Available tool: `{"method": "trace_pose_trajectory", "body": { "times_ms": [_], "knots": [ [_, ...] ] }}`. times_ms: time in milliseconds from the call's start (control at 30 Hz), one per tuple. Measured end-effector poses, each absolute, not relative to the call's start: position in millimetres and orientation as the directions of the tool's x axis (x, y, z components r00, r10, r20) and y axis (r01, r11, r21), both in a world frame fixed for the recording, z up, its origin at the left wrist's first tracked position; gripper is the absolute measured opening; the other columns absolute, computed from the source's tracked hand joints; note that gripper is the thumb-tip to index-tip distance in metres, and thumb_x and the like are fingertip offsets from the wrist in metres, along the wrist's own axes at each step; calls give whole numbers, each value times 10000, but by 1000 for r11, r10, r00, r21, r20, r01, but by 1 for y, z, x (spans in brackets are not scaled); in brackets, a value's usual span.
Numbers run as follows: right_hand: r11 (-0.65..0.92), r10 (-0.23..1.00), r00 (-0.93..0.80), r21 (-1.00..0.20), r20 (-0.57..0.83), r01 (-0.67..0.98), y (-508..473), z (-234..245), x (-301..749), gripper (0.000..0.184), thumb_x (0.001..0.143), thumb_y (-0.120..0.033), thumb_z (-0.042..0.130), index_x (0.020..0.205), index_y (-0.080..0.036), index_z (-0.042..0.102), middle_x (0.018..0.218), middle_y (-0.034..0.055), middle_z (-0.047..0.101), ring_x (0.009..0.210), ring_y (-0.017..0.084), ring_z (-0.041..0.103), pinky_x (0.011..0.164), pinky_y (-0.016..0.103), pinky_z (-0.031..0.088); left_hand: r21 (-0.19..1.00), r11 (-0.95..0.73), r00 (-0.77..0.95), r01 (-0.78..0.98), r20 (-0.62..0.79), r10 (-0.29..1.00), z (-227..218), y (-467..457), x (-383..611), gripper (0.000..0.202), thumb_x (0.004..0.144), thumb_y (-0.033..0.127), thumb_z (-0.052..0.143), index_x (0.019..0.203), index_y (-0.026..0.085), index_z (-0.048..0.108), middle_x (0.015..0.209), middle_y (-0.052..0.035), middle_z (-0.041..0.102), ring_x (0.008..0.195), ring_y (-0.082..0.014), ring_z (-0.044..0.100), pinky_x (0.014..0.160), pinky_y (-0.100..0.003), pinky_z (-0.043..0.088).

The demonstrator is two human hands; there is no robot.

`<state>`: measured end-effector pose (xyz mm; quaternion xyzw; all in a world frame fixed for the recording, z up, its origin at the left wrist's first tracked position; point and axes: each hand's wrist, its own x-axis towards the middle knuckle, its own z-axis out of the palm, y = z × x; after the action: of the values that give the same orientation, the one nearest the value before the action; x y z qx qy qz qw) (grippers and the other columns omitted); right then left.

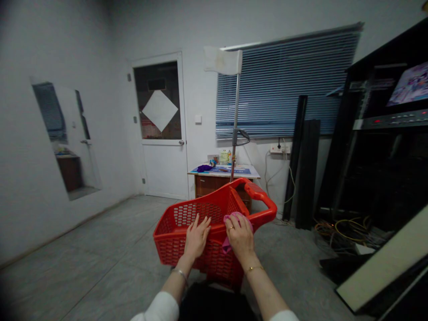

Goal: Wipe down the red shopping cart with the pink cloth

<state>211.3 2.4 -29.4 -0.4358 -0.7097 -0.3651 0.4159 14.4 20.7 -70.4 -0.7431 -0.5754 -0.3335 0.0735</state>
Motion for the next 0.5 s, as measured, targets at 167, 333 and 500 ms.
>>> {"method": "trace_pose_trajectory", "body": {
  "times_ms": [167,333,500],
  "knots": [
    [218,323,-178,110,930,970,20,7,284,215,910,-264,507,979,-211,703,1012,66,683,1008,213,519,907,355,414,278,-325,115,904,572,812,-70,21,14,399,1013,349,376,1398,332,478,1449,22,500,1465,-228,208,1120,-447,306],
    [147,315,-85,40,945,988,31,23,318,230,906,-289,504,944,-179,703,971,85,666,963,213,493,844,339,406,291,-320,109,901,563,819,-64,19,20,395,1009,344,376,1388,344,488,1439,21,512,1461,-227,224,1119,-461,304],
    [145,347,-149,104,926,984,21,-4,257,187,909,-236,511,944,-194,689,987,73,662,1026,226,490,948,383,375,298,-297,88,907,557,826,-61,16,25,388,1007,340,382,1374,340,508,1439,24,510,1457,-232,234,1121,-464,302]
  ]
}}
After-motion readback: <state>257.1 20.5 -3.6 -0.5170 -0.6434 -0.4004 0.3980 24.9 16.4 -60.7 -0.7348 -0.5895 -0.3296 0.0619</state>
